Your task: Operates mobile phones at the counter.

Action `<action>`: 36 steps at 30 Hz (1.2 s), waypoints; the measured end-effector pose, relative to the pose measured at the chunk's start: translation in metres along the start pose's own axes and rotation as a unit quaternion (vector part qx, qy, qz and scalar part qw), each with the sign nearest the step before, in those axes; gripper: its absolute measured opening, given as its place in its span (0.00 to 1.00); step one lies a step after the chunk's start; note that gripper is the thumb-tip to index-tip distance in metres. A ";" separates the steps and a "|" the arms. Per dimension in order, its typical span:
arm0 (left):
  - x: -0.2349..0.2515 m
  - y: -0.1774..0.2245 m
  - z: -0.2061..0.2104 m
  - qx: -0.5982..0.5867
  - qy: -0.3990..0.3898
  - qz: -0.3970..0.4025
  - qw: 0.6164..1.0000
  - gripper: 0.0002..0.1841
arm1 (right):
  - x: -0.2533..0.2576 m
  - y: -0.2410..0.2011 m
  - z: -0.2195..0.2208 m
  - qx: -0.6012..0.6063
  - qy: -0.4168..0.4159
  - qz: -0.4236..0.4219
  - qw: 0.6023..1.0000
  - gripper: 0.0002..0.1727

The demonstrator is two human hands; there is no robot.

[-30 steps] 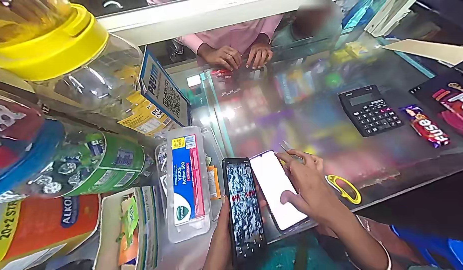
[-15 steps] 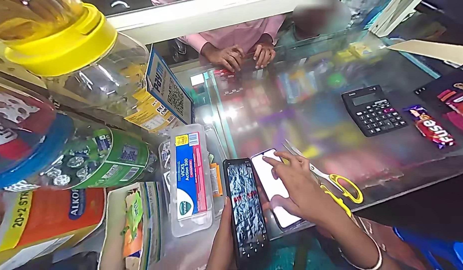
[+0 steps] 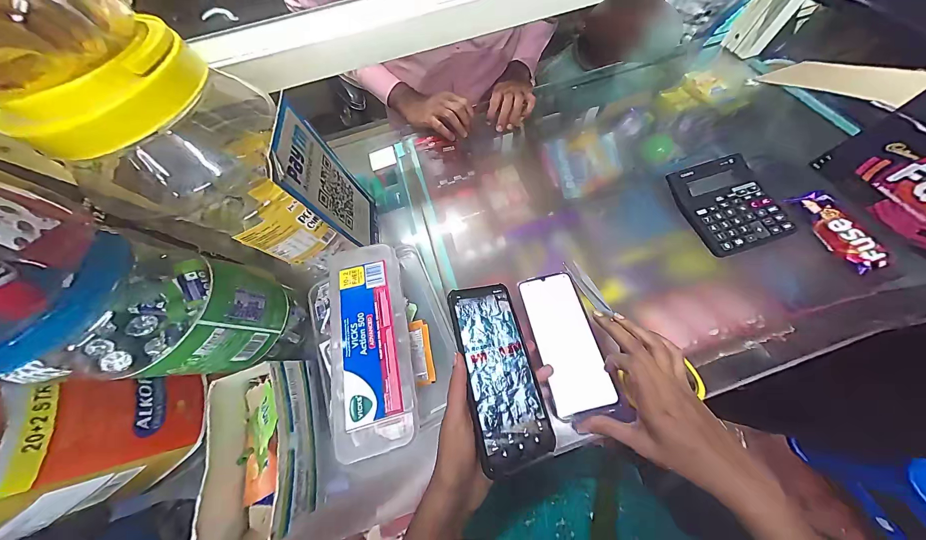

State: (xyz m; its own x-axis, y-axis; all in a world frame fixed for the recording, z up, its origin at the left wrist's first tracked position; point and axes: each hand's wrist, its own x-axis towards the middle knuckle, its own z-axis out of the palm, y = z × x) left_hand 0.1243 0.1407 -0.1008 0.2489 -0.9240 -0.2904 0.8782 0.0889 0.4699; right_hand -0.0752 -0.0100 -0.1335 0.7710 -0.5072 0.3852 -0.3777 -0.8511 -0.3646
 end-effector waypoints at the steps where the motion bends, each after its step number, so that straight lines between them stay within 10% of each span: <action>1: -0.001 0.001 0.000 -0.009 -0.011 0.003 1.000 0.38 | 0.001 0.000 0.001 0.000 0.005 0.004 1.000 0.39; 21: -0.010 -0.022 -0.010 0.193 0.098 0.095 0.972 0.40 | 0.093 -0.012 0.001 0.059 -0.121 -0.017 0.991 0.46; 25: -0.011 -0.023 -0.010 0.184 0.093 0.099 0.973 0.40 | 0.072 -0.011 -0.008 0.086 -0.003 -0.002 0.996 0.41; 31: -0.010 -0.025 -0.009 0.163 0.095 0.108 0.976 0.37 | 0.013 -0.022 -0.001 0.124 0.175 0.063 0.975 0.06; 36: -0.010 -0.022 -0.007 0.141 0.123 0.102 0.977 0.33 | -0.028 -0.021 0.006 0.025 0.166 0.129 0.977 0.11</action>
State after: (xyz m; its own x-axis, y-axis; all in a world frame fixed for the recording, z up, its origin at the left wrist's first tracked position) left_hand 0.1053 0.1510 -0.1138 0.5273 -0.7777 -0.3422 0.6620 0.1236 0.7392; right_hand -0.0855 0.0225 -0.1418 0.4409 -0.7269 0.5265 -0.5049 -0.6859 -0.5241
